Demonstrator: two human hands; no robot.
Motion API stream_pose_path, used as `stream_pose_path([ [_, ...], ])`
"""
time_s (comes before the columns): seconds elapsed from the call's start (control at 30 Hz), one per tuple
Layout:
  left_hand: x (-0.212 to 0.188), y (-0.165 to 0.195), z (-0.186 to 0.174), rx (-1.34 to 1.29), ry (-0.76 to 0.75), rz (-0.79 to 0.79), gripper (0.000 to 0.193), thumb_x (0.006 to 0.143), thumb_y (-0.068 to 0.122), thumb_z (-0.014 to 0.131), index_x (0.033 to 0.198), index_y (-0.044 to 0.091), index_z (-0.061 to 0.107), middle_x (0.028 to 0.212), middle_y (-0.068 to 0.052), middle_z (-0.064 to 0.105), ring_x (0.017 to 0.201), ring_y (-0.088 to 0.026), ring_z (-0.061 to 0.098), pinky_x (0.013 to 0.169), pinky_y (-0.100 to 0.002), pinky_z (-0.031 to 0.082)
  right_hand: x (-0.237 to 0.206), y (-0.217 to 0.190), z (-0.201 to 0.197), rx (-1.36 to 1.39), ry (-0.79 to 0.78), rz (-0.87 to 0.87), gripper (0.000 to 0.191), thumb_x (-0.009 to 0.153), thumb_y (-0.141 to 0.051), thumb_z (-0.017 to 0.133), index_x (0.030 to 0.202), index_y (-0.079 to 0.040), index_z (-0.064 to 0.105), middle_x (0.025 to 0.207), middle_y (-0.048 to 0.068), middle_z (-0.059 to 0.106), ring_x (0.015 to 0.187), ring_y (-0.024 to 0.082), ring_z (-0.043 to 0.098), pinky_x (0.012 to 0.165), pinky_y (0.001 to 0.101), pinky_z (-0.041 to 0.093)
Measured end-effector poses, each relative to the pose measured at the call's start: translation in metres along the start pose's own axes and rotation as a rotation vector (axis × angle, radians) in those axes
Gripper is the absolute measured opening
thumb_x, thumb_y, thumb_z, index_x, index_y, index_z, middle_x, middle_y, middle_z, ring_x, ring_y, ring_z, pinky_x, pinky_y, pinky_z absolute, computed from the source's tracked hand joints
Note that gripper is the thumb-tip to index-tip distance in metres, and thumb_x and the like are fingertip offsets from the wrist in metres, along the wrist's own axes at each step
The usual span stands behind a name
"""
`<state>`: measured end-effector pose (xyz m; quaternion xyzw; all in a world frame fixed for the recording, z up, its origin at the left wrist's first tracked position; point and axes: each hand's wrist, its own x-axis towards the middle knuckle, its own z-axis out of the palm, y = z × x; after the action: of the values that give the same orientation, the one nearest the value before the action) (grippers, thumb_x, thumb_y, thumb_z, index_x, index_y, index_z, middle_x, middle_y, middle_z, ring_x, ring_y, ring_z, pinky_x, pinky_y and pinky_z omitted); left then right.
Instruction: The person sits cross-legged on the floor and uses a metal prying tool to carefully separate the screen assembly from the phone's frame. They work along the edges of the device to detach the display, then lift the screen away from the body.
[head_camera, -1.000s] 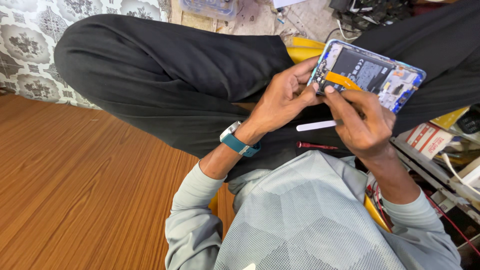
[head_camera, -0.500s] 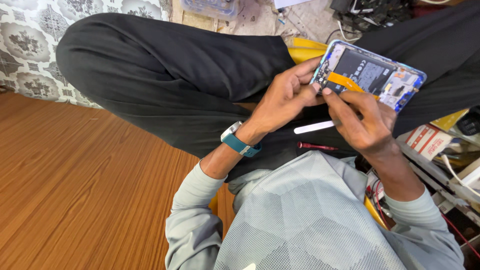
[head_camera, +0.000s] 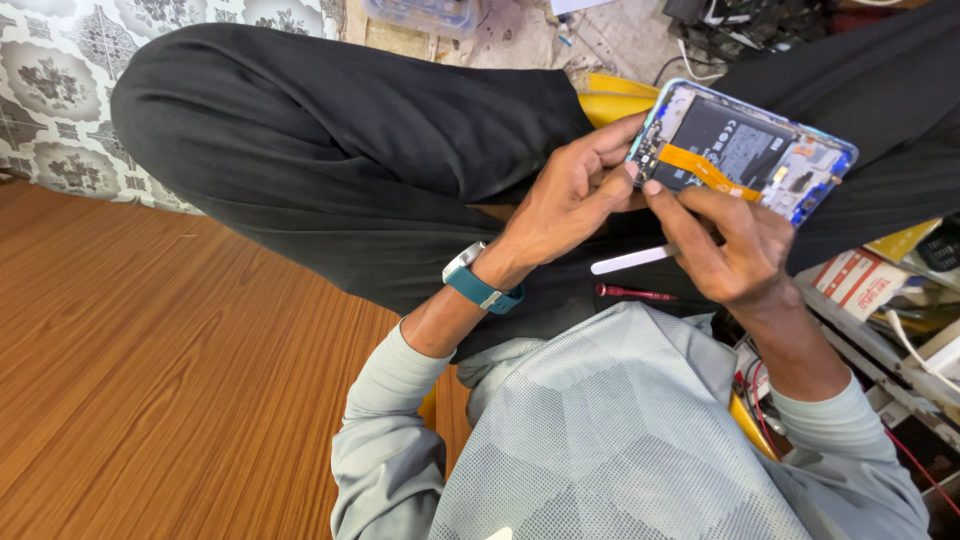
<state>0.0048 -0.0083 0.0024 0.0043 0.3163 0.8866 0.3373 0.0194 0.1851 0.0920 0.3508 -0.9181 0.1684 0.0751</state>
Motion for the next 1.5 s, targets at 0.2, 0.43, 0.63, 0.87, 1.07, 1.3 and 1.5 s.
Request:
stream_pose_path([
  [0.2,0.000,-0.001,0.001,0.008,-0.004,0.013,0.052,0.114,0.005,0.048,0.162,-0.005,0.030,0.145,-0.015,0.059,0.129,-0.017,0.060,0.115,-0.037,0.055,-0.002,0.001,0.004,-0.030,0.018,-0.014,0.032,0.089,0.010,0.081,0.119,0.001,0.079,0.097,0.007,0.060,0.071,0.019,0.063,0.064,0.0350,0.054],
  [0.43,0.002,-0.003,0.002,0.036,0.016,0.014,0.052,0.112,0.002,0.048,0.161,-0.006,0.032,0.144,-0.015,0.060,0.129,-0.018,0.061,0.114,-0.035,0.055,-0.003,-0.001,0.002,-0.029,-0.042,0.030,0.038,0.081,0.011,0.078,0.117,0.002,0.080,0.094,0.007,0.061,0.066,0.017,0.061,0.060,0.0335,0.053],
  [0.63,0.002,-0.003,0.002,0.090,0.038,0.022,0.053,0.110,-0.001,0.052,0.159,-0.007,0.034,0.137,-0.014,0.064,0.122,-0.015,0.063,0.108,-0.032,0.057,-0.002,-0.002,0.002,-0.036,-0.015,0.013,0.033,0.089,0.009,0.081,0.121,0.000,0.077,0.098,0.007,0.060,0.073,0.019,0.064,0.066,0.0349,0.054],
  [0.87,0.002,-0.002,0.002,0.113,0.048,0.027,0.054,0.107,-0.003,0.054,0.157,-0.006,0.036,0.135,-0.013,0.066,0.118,-0.013,0.065,0.105,-0.030,0.059,-0.001,-0.003,-0.003,-0.051,-0.069,0.030,0.037,0.086,0.007,0.078,0.123,0.002,0.080,0.097,0.006,0.061,0.069,0.015,0.061,0.064,0.0327,0.054],
  [1.07,0.003,-0.005,0.004,0.100,0.071,-0.013,0.054,0.105,-0.004,0.057,0.156,-0.008,0.039,0.130,-0.015,0.068,0.113,-0.014,0.065,0.100,-0.031,0.058,0.005,-0.005,-0.012,-0.117,-0.118,0.008,0.035,0.087,0.004,0.080,0.122,-0.001,0.080,0.098,0.007,0.062,0.070,0.016,0.063,0.063,0.0316,0.053],
  [1.3,0.003,-0.009,0.003,-0.077,0.025,-0.013,0.054,0.110,0.000,0.049,0.160,-0.006,0.030,0.140,-0.015,0.061,0.122,-0.017,0.063,0.110,-0.035,0.057,0.006,0.005,-0.015,-0.038,-0.127,0.010,0.040,0.084,0.006,0.079,0.122,-0.001,0.079,0.101,0.008,0.063,0.074,0.018,0.065,0.066,0.0331,0.055],
  [1.5,0.001,-0.009,0.001,-0.097,0.009,-0.004,0.054,0.110,-0.001,0.046,0.161,-0.006,0.029,0.143,-0.015,0.059,0.125,-0.017,0.061,0.111,-0.035,0.057,0.004,0.006,-0.013,-0.028,-0.119,0.003,0.040,0.082,0.007,0.079,0.121,-0.001,0.080,0.099,0.007,0.062,0.073,0.018,0.065,0.066,0.0336,0.055],
])
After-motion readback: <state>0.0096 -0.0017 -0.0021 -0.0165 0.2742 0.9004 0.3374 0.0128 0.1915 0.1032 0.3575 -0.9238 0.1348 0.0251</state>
